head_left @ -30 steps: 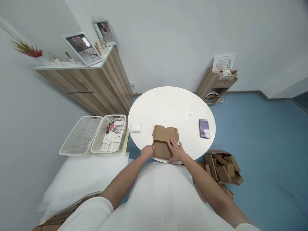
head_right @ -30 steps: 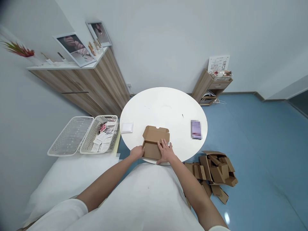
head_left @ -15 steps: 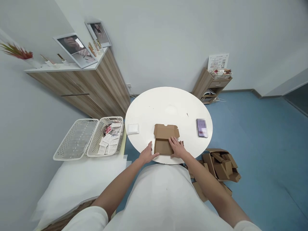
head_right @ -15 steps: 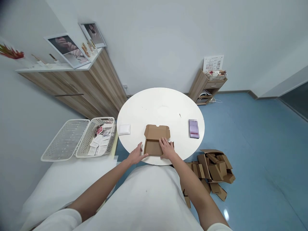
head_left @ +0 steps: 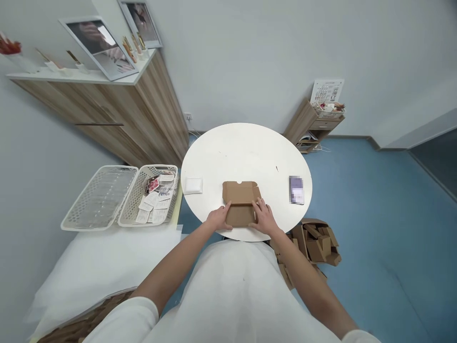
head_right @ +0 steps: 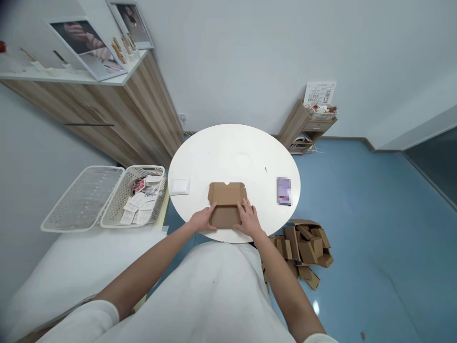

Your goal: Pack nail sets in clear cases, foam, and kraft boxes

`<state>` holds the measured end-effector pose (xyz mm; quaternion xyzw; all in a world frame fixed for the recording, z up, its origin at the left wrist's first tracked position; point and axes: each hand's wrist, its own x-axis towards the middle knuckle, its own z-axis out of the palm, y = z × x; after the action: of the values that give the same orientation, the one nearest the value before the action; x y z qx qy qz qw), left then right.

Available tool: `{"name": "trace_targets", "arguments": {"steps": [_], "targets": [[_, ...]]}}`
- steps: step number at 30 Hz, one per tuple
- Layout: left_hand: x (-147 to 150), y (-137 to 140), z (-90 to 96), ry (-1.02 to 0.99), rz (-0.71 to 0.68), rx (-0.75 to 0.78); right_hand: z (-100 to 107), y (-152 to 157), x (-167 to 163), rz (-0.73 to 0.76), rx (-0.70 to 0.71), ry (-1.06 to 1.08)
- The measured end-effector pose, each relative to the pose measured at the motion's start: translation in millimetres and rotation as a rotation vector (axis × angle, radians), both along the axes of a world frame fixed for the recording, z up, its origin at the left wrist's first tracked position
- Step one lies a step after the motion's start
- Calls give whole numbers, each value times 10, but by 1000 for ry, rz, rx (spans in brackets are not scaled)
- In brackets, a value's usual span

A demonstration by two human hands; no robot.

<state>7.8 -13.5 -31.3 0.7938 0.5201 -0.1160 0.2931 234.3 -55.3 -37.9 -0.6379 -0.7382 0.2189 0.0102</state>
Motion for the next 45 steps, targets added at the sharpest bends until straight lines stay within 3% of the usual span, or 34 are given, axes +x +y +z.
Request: {"name": "trace_targets", "arguments": {"steps": [2,4,7,12,16,26,32,36,41,45], "targets": [[8,6,-3,-38,20,-14,-19,-113,106,-257,35,81],[32,14,-2,-75,46,-20,-54,-225,218,-493,-28,231],[80,17,-2,-103,82,-11,-97,-329,333,-682,-163,482],[116,20,-9,-140,97,-10,-30,-274,303,-647,-247,567],[128,48,-29,-168,97,-31,45,-148,219,-717,-258,605],[211,-64,-124,-250,215,-132,-130,93,164,-611,-297,216],[272,-35,-182,-280,267,-217,-280,117,218,-618,-379,150],[348,80,-149,-297,255,-293,-264,137,299,-629,-375,83],[414,40,-53,-335,237,-223,-123,71,381,-610,-339,187],[430,-199,-80,-417,465,-206,-84,-75,427,-599,-280,347]]}}
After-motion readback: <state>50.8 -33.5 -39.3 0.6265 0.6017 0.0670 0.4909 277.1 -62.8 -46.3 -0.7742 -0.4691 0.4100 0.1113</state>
